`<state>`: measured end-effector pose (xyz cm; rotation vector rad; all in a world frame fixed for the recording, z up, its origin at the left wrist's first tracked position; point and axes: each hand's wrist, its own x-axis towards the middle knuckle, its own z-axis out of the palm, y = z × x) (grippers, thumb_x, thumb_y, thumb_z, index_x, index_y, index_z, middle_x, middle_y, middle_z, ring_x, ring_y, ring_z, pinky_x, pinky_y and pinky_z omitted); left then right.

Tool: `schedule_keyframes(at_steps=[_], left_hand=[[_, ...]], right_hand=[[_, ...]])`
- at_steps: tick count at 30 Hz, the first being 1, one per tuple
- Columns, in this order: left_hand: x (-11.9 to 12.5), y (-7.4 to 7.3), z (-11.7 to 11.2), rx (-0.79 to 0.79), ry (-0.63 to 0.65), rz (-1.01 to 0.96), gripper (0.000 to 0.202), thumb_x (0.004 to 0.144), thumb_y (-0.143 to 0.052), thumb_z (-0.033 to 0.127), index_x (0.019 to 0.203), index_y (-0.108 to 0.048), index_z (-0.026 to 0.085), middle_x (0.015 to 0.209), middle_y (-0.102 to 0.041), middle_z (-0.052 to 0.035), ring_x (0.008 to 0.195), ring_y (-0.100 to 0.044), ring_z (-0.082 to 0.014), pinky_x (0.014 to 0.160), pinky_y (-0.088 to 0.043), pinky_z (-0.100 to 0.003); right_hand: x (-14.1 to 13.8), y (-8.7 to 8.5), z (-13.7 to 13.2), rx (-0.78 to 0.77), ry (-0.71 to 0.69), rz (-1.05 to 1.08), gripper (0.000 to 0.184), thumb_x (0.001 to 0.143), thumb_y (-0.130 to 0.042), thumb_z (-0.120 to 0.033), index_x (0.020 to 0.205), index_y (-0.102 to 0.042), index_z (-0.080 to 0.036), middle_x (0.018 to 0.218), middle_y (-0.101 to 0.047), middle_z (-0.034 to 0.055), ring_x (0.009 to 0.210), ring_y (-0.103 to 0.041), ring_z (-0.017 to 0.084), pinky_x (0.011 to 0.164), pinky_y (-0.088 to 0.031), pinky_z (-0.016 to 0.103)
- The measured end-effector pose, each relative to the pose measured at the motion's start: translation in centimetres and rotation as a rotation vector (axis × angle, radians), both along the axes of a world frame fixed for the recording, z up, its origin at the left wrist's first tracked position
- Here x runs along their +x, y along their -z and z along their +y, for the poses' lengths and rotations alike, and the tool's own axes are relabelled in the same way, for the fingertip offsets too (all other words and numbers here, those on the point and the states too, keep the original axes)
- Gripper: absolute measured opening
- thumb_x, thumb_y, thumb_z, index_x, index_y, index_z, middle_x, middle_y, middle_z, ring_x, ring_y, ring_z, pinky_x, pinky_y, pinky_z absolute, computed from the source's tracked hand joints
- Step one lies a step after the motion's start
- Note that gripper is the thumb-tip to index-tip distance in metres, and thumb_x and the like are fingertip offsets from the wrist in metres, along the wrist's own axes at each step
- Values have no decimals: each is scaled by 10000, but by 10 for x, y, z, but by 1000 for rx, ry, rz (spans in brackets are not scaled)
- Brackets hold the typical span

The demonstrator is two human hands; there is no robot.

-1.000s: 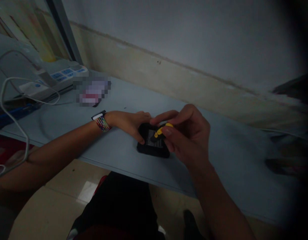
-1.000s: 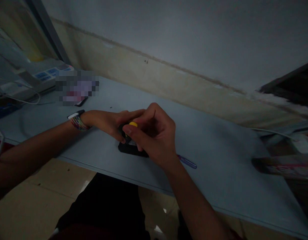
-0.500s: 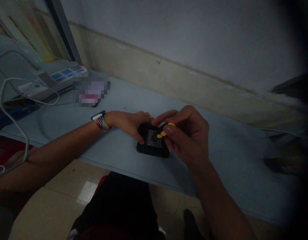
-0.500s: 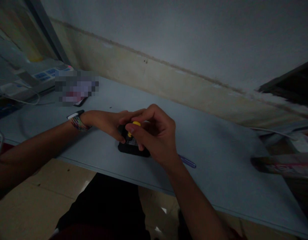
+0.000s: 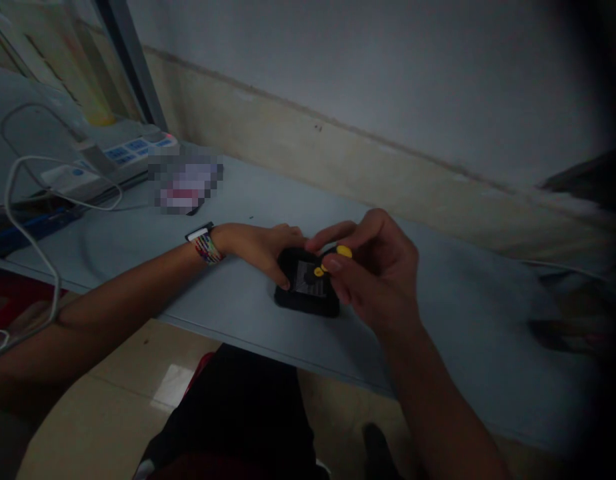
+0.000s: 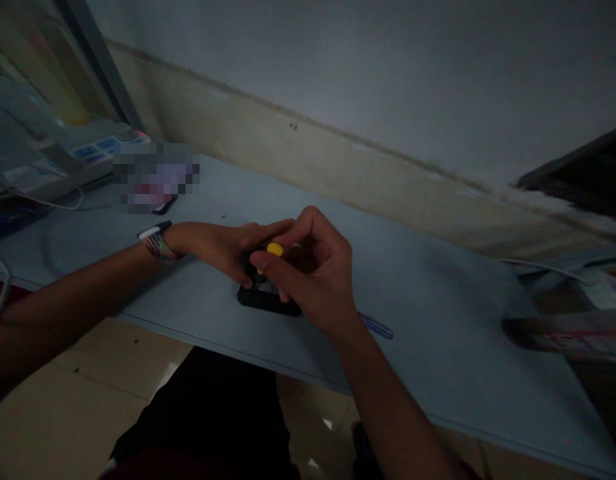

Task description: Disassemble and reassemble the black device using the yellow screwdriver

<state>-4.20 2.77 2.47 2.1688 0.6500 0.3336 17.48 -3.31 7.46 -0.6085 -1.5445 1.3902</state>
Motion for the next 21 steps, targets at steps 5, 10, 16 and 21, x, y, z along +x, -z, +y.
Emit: schedule_keyframes(at_steps=[5, 10, 16, 21], left_hand=[[0, 1, 1, 56, -4, 67, 770, 727, -855, 540, 1405, -639, 248, 1305, -626, -101, 1287, -538, -354, 1194, -427, -586], [0, -3, -1, 39, -6, 86, 769, 734, -841, 527, 1407, -633, 219, 1347, -621, -112, 1317, -532, -358, 1220, -399, -580], [1, -2, 0, 58, 17, 88, 768, 731, -865, 570, 1384, -651, 226, 1319, -632, -111, 1286, -533, -352, 1212, -405, -578], [1, -1, 2, 52, 20, 44, 738, 716, -870, 573, 1346, -676, 240, 1289, -655, -107, 1281, -540, -360, 1218, -395, -592]], right_hand=[[5, -1, 1, -59, -105, 15, 252, 875, -880, -318, 1022, -682, -270, 846, -768, -16, 509, -538, 86, 369, -337, 189], [11, 1, -1, 4, -80, -10, 119, 929, -820, -343, 964, -768, -241, 991, -789, 35, 458, -504, 63, 337, -351, 212], [4, -5, -6, -11, -31, -11, 312, 830, -916, -204, 857, -608, -249, 880, -807, -16, 398, -488, 52, 304, -353, 177], [12, -5, -3, -77, -174, -45, 209, 935, -823, -360, 1041, -691, -238, 874, -792, 9, 444, -489, 58, 331, -336, 174]])
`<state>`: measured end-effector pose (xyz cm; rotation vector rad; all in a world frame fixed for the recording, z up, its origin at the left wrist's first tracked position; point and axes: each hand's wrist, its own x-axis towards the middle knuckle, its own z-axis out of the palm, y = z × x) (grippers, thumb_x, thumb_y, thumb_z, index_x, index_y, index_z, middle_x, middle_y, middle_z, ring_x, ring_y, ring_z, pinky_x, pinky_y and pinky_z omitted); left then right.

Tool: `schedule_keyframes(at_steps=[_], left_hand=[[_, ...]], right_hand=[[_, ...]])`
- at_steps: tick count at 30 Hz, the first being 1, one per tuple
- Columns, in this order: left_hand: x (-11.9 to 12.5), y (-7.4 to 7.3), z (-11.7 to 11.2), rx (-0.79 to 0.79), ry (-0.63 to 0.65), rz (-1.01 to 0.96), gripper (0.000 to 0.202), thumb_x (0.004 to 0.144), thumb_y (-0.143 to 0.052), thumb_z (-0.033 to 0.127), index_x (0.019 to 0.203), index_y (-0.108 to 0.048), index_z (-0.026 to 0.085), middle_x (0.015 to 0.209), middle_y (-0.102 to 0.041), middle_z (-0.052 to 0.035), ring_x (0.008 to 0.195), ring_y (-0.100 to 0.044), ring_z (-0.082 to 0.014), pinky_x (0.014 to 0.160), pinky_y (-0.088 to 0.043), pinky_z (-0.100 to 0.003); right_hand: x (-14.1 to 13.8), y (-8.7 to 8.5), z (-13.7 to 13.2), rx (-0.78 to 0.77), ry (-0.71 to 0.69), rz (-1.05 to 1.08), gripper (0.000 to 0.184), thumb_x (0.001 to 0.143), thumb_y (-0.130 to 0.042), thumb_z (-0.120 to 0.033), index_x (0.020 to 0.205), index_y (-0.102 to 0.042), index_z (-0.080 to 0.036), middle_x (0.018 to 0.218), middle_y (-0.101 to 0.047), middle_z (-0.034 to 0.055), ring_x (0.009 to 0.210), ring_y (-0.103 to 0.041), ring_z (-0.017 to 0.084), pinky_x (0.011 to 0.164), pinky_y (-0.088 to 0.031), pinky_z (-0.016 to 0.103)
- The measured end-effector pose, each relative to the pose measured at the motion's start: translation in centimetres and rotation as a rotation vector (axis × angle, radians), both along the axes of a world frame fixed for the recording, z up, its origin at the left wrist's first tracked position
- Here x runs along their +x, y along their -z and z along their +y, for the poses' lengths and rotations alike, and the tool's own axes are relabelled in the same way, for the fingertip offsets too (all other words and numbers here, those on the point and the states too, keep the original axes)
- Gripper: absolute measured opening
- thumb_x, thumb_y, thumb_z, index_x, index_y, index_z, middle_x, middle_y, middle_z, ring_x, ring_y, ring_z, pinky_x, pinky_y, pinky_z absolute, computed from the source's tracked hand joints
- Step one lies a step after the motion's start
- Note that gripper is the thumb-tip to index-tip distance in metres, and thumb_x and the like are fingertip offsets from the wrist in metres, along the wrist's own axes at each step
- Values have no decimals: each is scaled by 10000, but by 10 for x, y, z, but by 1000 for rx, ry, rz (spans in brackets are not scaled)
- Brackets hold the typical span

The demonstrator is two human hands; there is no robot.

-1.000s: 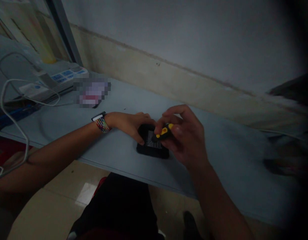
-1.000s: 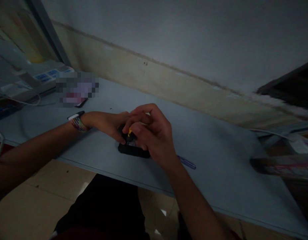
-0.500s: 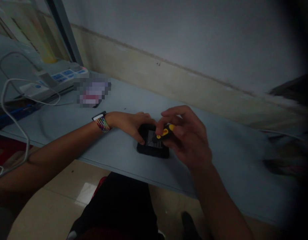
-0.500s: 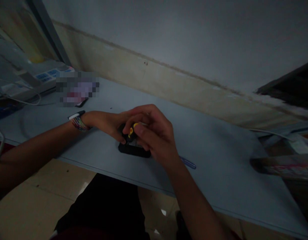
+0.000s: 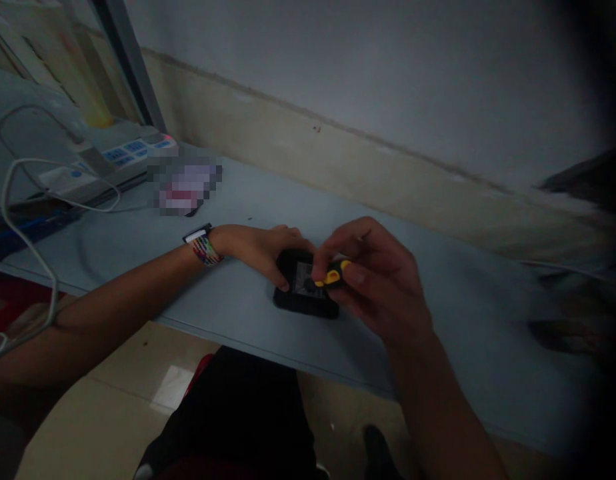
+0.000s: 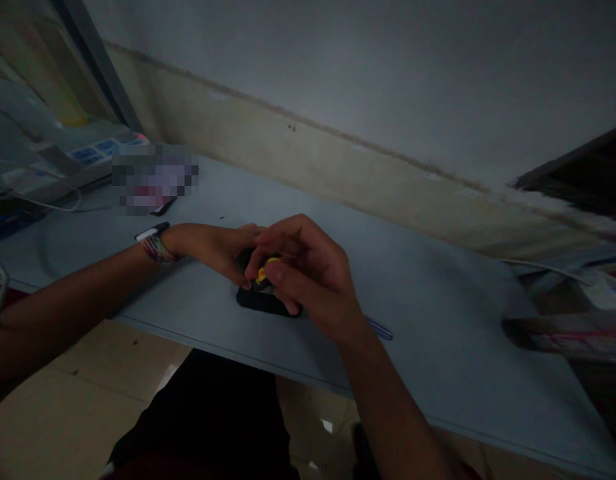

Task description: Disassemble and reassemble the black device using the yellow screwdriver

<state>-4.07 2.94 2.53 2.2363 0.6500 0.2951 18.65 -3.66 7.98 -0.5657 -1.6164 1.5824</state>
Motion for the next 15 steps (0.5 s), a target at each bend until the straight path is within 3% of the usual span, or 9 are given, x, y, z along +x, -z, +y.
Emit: schedule_keyframes(at_steps=[3, 7, 11, 13, 15], left_hand=[[0, 0, 0, -2, 5, 5, 759, 715, -872, 568, 1367, -671, 235, 1267, -668, -108, 1256, -560, -361, 1179, -439, -582], [0, -1, -1, -12, -12, 25, 828, 713, -867, 559, 1447, -638, 251, 1300, -654, -110, 1266, -568, -362, 1158, -465, -562], [0, -3, -2, 6, 3, 70, 918, 747, -818, 549, 1560, -547, 219, 1436, -585, -146, 1373, -506, -365, 1236, -394, -548], [3, -2, -2, 28, 21, 69, 933, 759, -796, 566, 1571, -532, 190, 1467, -570, -160, 1393, -488, -362, 1260, -366, -526], [6, 1, -2, 66, 8, 76, 896, 780, -765, 578, 1560, -540, 198, 1462, -577, -150, 1391, -478, -362, 1260, -358, -525]], right_hand=[[-1, 4, 1, 45, 106, 6, 137, 929, -825, -321, 942, -726, -227, 913, -778, 13, 443, -474, 46, 329, -330, 187], [-5, 3, 5, 99, 258, 53, 228, 818, -926, -251, 825, -698, -252, 881, -746, -19, 446, -462, 54, 302, -293, 197], [5, -17, 14, 191, 423, 221, 196, 891, -875, -309, 788, -717, -258, 818, -722, -19, 393, -368, 41, 286, -180, 237], [8, -29, 21, 214, 526, 301, 230, 869, -897, -229, 749, -703, -256, 816, -747, -26, 388, -364, 41, 312, -204, 266], [4, -36, 31, 267, 552, 311, 261, 868, -903, -252, 725, -684, -249, 824, -778, -11, 397, -427, 56, 337, -253, 276]])
